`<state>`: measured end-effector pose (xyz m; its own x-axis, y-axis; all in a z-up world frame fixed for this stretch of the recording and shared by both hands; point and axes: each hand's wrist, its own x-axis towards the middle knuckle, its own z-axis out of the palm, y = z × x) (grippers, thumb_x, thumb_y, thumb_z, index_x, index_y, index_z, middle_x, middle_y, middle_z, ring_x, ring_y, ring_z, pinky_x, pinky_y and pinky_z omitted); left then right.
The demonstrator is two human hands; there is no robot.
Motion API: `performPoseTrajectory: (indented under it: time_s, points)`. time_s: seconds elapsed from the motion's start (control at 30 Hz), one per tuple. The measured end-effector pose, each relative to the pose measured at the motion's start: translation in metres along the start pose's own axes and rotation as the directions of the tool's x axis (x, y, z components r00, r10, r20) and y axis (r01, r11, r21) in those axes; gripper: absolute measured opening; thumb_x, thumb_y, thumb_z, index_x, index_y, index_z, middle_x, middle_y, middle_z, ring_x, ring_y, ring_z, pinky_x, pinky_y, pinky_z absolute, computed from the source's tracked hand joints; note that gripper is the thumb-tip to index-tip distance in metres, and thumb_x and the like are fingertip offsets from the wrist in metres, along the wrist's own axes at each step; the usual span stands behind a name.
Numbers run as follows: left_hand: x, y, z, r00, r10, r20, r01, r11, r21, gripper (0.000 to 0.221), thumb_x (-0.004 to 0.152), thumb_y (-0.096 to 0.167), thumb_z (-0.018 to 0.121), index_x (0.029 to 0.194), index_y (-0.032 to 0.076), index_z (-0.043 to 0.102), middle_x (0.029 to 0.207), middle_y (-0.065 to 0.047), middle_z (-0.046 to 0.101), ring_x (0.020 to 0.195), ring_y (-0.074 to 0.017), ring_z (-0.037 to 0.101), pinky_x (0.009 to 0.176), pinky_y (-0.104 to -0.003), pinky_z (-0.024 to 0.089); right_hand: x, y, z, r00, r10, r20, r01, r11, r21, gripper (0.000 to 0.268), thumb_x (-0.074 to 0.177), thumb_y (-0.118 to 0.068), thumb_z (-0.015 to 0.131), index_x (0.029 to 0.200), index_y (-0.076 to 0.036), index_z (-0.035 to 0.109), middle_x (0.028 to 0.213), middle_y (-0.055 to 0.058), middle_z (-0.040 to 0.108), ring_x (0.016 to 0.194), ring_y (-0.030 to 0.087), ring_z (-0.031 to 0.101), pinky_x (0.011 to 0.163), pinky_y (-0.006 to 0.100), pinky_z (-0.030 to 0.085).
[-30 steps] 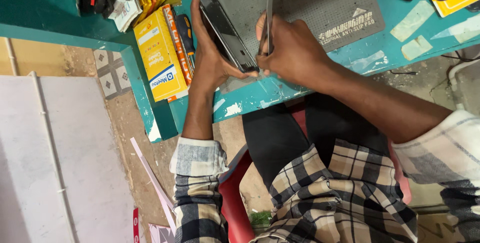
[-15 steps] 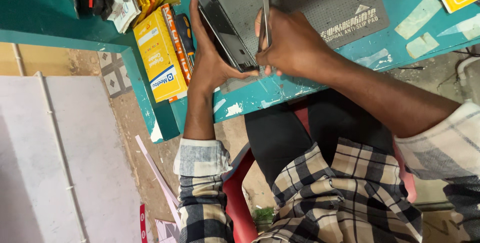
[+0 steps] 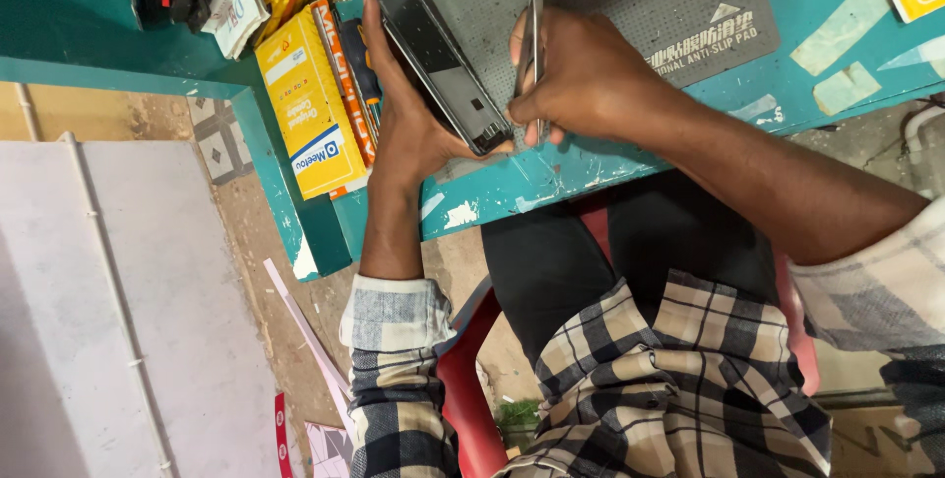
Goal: The person uses a metal prying tool to remove adhesive residue from the back of a disassembled smartphone. They then apply a small amount of liquid from a bottle, brush the surface, and handle a yellow packaged phone part and a roll of white tape.
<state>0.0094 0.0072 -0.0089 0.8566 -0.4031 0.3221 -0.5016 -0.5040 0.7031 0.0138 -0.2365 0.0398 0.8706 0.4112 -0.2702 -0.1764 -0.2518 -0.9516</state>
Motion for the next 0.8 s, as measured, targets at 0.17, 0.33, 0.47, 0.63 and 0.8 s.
performPoseTrajectory:
  time_s: [0.17, 0.33, 0.47, 0.63, 0.8]
  points:
    - [0.001, 0.004, 0.000, 0.998, 0.050, -0.030, -0.048, 0.996, 0.070, 0.182, 0.044, 0.041, 0.116, 0.164, 0.015, -0.018, 0.169, -0.023, 0.002, 0.159, -0.0369, 0.024, 0.135, -0.045, 0.031, -0.002, -0.003, 0.008, 0.992, -0.122, -0.035, 0.113, 0.975, -0.194, 0.035, 0.082, -0.003, 0.077, 0.110, 0.001, 0.055, 0.073, 0.017, 0.073, 0.057, 0.024, 0.075, 0.049, 0.034, 0.058]
    - [0.001, 0.005, 0.000, 1.000, 0.010, -0.009, -0.010, 1.000, 0.020, 0.177, 0.050, 0.042, 0.117, 0.159, 0.012, -0.020, 0.172, -0.023, 0.005, 0.157, -0.0353, 0.028, 0.136, -0.044, 0.033, -0.003, 0.003, 0.013, 0.955, -0.284, -0.089, 0.243, 0.918, -0.315, 0.038, 0.079, -0.005, 0.081, 0.108, 0.003, 0.058, 0.075, 0.020, 0.070, 0.065, 0.030, 0.075, 0.056, 0.039, 0.058]
    - [0.001, 0.005, 0.001, 1.000, 0.018, -0.020, -0.017, 0.998, 0.054, 0.178, 0.047, 0.044, 0.115, 0.159, 0.012, -0.019, 0.169, -0.024, 0.007, 0.158, -0.0377, 0.031, 0.134, -0.045, 0.034, -0.003, 0.003, 0.013, 0.953, -0.290, -0.084, 0.252, 0.918, -0.307, 0.038, 0.079, -0.005, 0.082, 0.108, 0.003, 0.058, 0.076, 0.019, 0.071, 0.066, 0.029, 0.075, 0.057, 0.038, 0.058]
    - [0.000, 0.000, 0.001, 0.999, 0.050, -0.015, -0.049, 0.996, 0.070, 0.180, 0.047, 0.050, 0.113, 0.162, 0.013, -0.020, 0.169, -0.023, 0.010, 0.155, -0.0360, 0.035, 0.132, -0.044, 0.037, -0.003, -0.006, 0.007, 1.000, -0.014, -0.014, 0.012, 0.990, -0.138, 0.035, 0.082, 0.000, 0.075, 0.110, 0.001, 0.055, 0.075, 0.016, 0.073, 0.058, 0.023, 0.076, 0.048, 0.033, 0.059]
    - [-0.001, -0.003, 0.001, 0.997, 0.079, -0.023, -0.077, 0.994, 0.071, 0.177, 0.046, 0.050, 0.112, 0.159, 0.013, -0.019, 0.169, -0.023, 0.004, 0.156, -0.0369, 0.034, 0.133, -0.045, 0.037, 0.000, -0.005, 0.002, 0.999, 0.039, 0.000, -0.039, 0.999, -0.025, 0.035, 0.081, 0.001, 0.075, 0.109, 0.000, 0.054, 0.075, 0.017, 0.073, 0.059, 0.021, 0.076, 0.045, 0.030, 0.058]
